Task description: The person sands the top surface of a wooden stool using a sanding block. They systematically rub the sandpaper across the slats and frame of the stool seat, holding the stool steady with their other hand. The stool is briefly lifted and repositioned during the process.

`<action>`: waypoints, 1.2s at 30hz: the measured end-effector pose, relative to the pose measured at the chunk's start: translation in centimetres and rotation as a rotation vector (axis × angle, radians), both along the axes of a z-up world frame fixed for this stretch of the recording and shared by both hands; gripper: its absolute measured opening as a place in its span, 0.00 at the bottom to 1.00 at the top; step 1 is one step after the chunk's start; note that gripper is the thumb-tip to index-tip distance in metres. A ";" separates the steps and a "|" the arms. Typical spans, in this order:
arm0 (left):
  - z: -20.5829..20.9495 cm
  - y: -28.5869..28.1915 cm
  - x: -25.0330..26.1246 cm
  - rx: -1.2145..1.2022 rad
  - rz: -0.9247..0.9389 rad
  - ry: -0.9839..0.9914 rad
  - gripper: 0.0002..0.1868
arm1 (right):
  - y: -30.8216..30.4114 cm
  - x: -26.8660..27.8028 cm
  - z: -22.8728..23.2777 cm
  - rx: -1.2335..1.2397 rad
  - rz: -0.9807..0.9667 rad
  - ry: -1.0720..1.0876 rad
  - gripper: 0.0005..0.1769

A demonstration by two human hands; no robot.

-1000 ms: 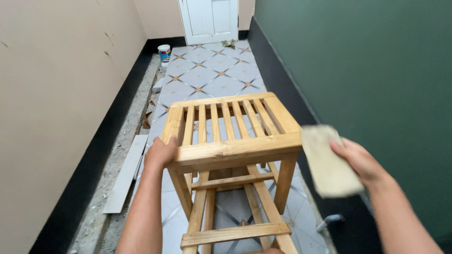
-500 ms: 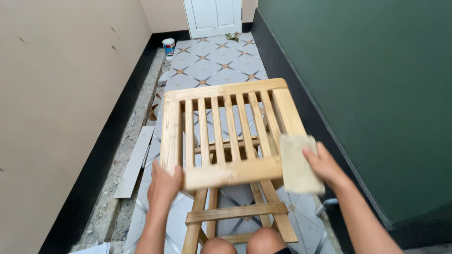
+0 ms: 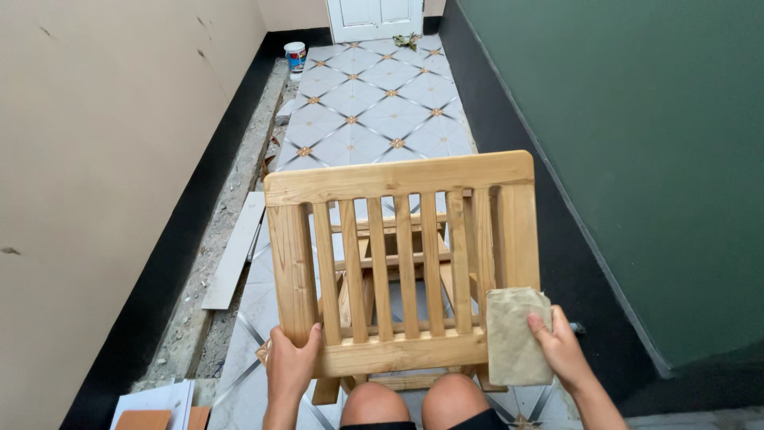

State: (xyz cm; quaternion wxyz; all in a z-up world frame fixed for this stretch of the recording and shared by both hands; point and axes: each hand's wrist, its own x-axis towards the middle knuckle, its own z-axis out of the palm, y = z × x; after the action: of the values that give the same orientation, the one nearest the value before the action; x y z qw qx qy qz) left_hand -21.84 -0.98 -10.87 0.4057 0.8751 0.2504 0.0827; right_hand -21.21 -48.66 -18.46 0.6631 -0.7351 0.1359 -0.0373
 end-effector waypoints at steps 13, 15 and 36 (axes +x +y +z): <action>-4.2 0.9 1.4 -0.133 -0.001 -0.043 0.34 | 0.3 -1.1 -4.5 0.117 0.023 -0.002 0.16; -2.9 1.0 1.8 -0.104 -0.004 -0.025 0.35 | 0.1 -0.1 -3.5 0.032 0.021 -0.084 0.15; 7.0 -2.4 -5.9 0.224 0.013 -0.163 0.36 | -2.6 -8.8 3.1 -0.059 -0.057 -0.022 0.16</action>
State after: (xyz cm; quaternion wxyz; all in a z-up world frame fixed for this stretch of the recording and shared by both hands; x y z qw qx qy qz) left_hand -27.76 -3.41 -3.86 0.3238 0.9038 0.2114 0.1836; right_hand -29.96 -51.24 -15.36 0.6412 -0.7498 0.1484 -0.0681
